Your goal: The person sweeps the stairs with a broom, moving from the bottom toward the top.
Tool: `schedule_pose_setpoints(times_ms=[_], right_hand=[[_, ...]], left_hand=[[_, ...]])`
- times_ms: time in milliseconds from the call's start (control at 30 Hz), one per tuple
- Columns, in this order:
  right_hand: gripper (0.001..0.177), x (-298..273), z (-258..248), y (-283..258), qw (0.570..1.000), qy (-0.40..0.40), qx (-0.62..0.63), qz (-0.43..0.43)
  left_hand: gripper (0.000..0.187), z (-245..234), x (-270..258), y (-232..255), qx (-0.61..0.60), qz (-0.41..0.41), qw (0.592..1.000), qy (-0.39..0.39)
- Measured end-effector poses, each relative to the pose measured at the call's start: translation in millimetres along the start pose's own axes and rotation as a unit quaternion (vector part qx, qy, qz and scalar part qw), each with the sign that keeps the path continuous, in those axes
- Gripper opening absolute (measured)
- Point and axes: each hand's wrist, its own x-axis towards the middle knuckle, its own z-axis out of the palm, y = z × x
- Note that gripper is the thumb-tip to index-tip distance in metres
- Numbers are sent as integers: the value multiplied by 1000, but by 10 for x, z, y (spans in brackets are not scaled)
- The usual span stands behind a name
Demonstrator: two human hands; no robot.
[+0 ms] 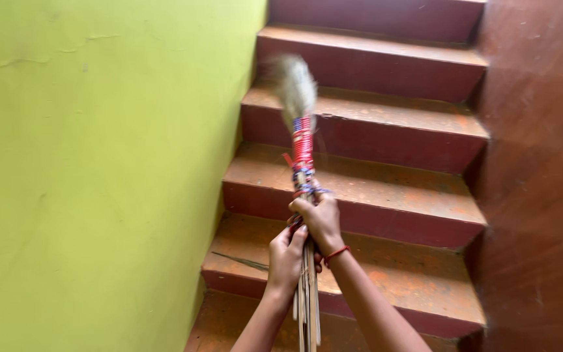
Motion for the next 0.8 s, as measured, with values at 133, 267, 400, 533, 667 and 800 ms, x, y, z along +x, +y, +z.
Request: schedule_pose_setpoints(times_ms=[133, 267, 400, 533, 667, 800], right_hand=[[20, 396, 73, 38, 1000, -7, 11, 3], [19, 821, 105, 263, 994, -103, -22, 4], [17, 767, 110, 678, 985, -165, -55, 9], [18, 511, 90, 984, 980, -173, -81, 55], [18, 379, 62, 1229, 977, -171, -56, 113], [18, 205, 80, 1466, 976, -153, -1, 152]], left_hand=[[30, -44, 402, 71, -26, -19, 999, -8], [30, 0, 681, -84, -57, -47, 994, 82], [28, -62, 514, -594, -19, 24, 988, 149], [28, -197, 284, -846, -20, -15, 984, 177], [29, -257, 166, -865, -76, -100, 975, 185], [29, -362, -31, -896, -39, -126, 974, 182]])
